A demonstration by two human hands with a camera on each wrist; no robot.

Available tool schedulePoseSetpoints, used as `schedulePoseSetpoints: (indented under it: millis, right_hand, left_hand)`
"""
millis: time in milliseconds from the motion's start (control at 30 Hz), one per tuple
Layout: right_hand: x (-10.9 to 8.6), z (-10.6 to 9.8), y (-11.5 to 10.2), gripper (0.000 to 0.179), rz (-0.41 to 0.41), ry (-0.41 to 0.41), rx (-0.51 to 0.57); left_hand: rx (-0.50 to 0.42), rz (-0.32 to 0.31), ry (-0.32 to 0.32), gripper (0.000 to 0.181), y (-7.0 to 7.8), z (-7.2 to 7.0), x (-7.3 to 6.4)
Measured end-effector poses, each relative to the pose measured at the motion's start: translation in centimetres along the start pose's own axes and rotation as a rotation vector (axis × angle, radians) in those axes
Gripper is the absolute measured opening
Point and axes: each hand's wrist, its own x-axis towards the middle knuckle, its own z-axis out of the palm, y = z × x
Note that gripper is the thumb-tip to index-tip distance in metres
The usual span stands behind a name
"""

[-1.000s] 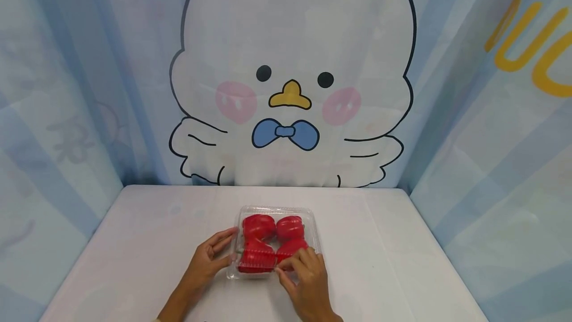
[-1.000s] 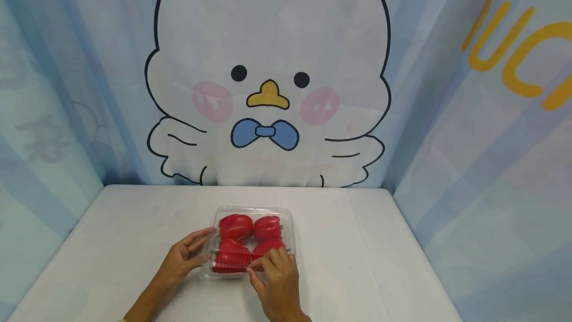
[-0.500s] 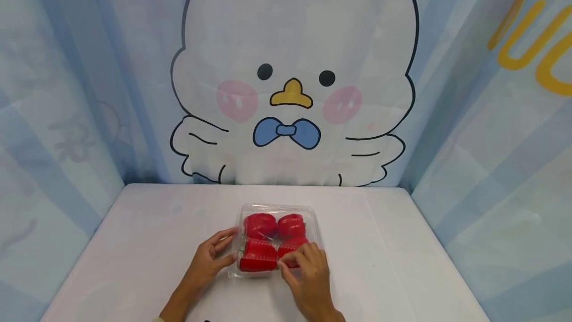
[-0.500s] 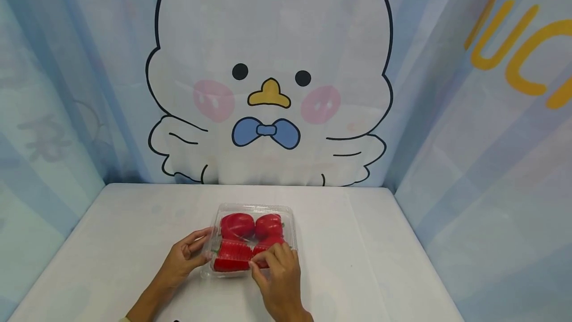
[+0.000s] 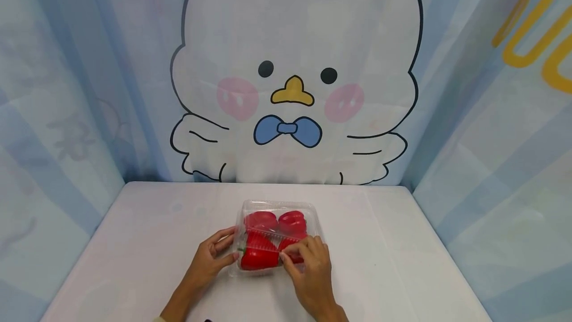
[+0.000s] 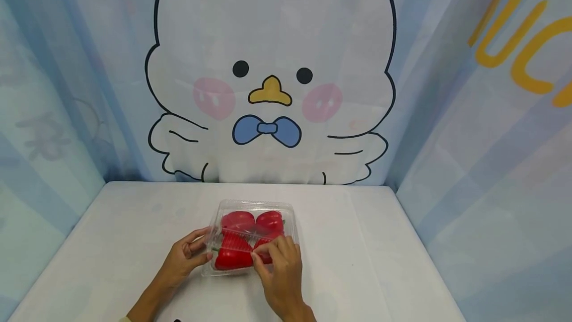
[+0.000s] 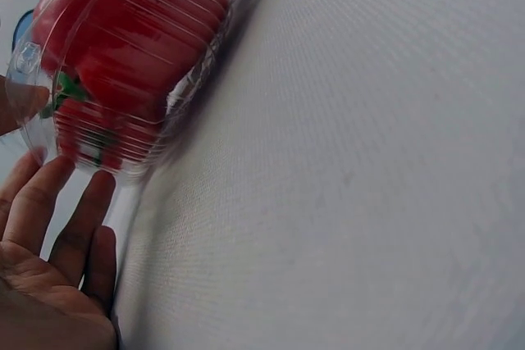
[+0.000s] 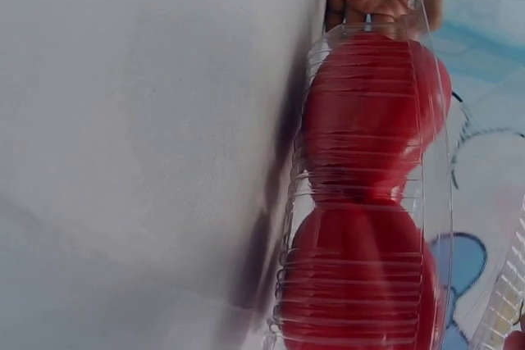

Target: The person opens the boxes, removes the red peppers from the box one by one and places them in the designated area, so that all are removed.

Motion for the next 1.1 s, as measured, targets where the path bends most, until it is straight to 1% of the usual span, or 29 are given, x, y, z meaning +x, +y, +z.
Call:
schedulePoseSetpoints:
  millis: [67,200,400,600,700,833,1100]
  right_hand:
    - [0.1,0.0,0.0,0.021,-0.008,0.007,-0.003]
    - [0.2,0.0,0.1,0.021,-0.026,0.021,-0.014]
    - [0.5,0.0,0.0,0.022,-0.080,0.053,-0.041]
    - [0.8,0.1,0.0,0.022,-0.099,0.068,-0.067]
    - [0.9,0.1,0.1,0.023,-0.108,0.072,-0.073]
    - [1.0,0.1,0.1,0.023,-0.111,0.070,-0.069]
    - [1.3,0.1,0.0,0.019,-0.070,0.048,-0.048]
  left_hand:
    - [0.001,0.006,0.000,0.069,-0.1,-0.1,0.0]
    - [-0.004,-0.001,-0.002,0.070,0.0,-0.1,0.0]
    - [0.004,-0.004,0.001,0.069,0.0,0.0,0.0]
    - [0.012,-0.004,0.007,0.069,0.2,0.1,-0.1]
    - [0.014,-0.007,0.020,0.068,0.2,0.1,-0.1]
    - [0.016,-0.011,0.027,0.068,0.2,0.2,-0.1]
    - [0.021,-0.007,0.033,0.068,0.4,0.2,0.0]
